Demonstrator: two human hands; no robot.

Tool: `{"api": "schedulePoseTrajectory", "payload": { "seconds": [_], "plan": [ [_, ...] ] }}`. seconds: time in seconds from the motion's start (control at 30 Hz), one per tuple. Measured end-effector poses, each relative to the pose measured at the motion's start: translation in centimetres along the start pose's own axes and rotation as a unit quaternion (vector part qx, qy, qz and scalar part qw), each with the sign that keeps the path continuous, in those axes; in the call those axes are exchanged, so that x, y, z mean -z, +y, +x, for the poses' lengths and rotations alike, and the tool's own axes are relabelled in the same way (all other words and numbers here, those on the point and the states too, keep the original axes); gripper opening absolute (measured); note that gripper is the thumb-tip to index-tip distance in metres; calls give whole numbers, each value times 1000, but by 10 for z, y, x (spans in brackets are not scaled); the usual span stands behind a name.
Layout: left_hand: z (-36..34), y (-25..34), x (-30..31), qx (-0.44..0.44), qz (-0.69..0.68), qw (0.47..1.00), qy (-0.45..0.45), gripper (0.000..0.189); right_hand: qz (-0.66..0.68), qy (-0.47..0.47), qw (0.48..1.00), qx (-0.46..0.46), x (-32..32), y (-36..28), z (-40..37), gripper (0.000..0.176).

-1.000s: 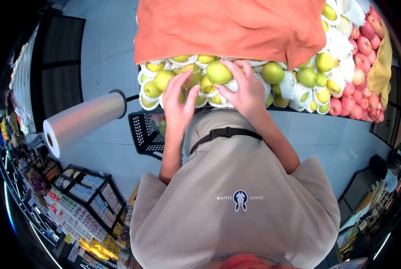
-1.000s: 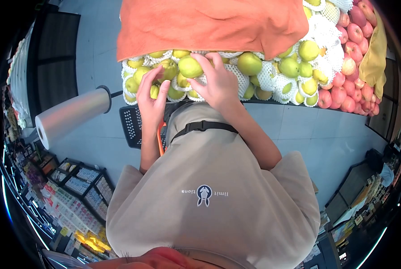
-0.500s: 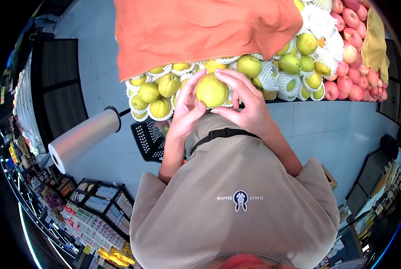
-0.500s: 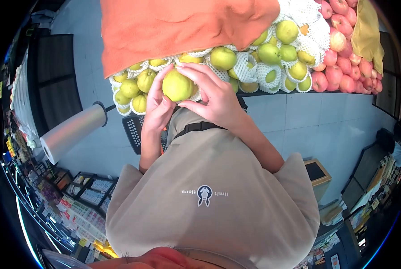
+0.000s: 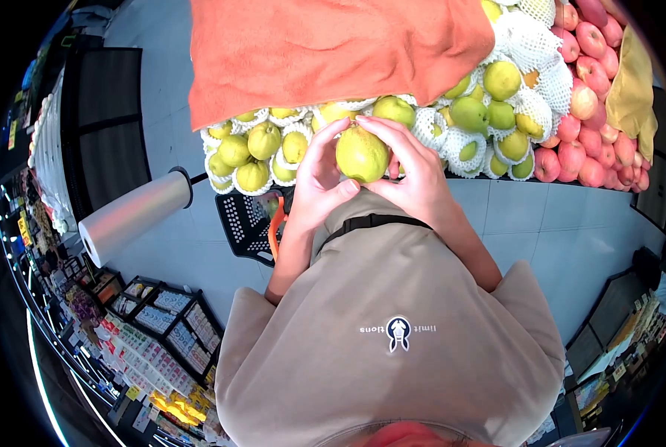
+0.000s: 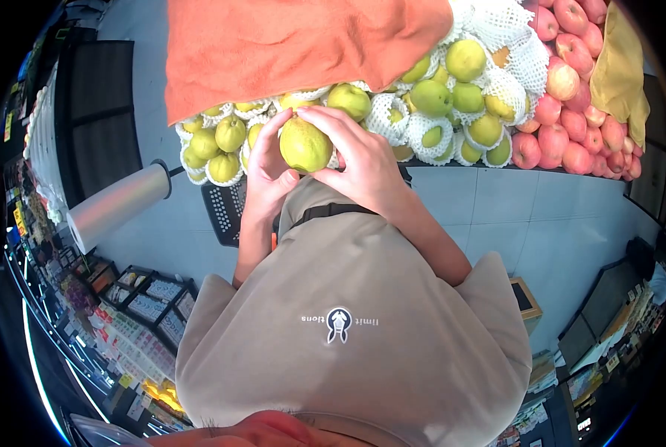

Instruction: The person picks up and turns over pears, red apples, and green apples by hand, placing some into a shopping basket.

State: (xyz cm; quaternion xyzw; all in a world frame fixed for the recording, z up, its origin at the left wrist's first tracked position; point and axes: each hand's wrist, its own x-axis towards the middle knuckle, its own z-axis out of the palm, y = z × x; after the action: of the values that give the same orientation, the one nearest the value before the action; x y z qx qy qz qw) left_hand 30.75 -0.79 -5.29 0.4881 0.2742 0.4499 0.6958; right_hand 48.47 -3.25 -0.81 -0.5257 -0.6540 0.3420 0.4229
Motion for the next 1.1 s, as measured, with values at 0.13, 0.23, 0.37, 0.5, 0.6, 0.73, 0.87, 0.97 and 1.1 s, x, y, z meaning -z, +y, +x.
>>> {"api": "schedulePoseTrajectory", "payload": {
  "seconds": [0.13, 0.23, 0.37, 0.5, 0.6, 0.73, 0.87, 0.97, 1.1],
  "plan": [
    [-6, -9, -11, 148, -159, 974, 68, 72, 0, -20, 1000, 5, 7, 4, 4, 72],
    [-11, -12, -21, 191, -285, 938, 48, 68, -5, -26, 999, 35, 5, 16, 7, 73],
    [-15, -12, -29, 168, -274, 940, 118, 60, -21, -64, 996, 58, 9, 21, 10, 74],
    [-16, -9, -32, 89, -188, 961, 180, 52, -65, -75, 991, 90, 8, 21, 16, 75],
    [-3, -3, -22, 85, -185, 968, 150, 50, -111, -61, 987, 104, 2, 16, 18, 72],
    [10, -2, -12, 86, -172, 974, 117, 49, -90, -21, 994, 52, -3, 6, 22, 71],
    [8, -4, -4, 120, -188, 971, 81, 55, -63, 7, 998, 17, -10, 5, 17, 71],
    [8, -1, 5, 171, -248, 951, 71, 65, -9, 11, 1000, -26, -15, -3, 14, 72],
    [2, -8, 18, 229, -340, 912, 23, 65, -11, 0, 998, -58, -25, -4, 8, 76]
  ]
}}
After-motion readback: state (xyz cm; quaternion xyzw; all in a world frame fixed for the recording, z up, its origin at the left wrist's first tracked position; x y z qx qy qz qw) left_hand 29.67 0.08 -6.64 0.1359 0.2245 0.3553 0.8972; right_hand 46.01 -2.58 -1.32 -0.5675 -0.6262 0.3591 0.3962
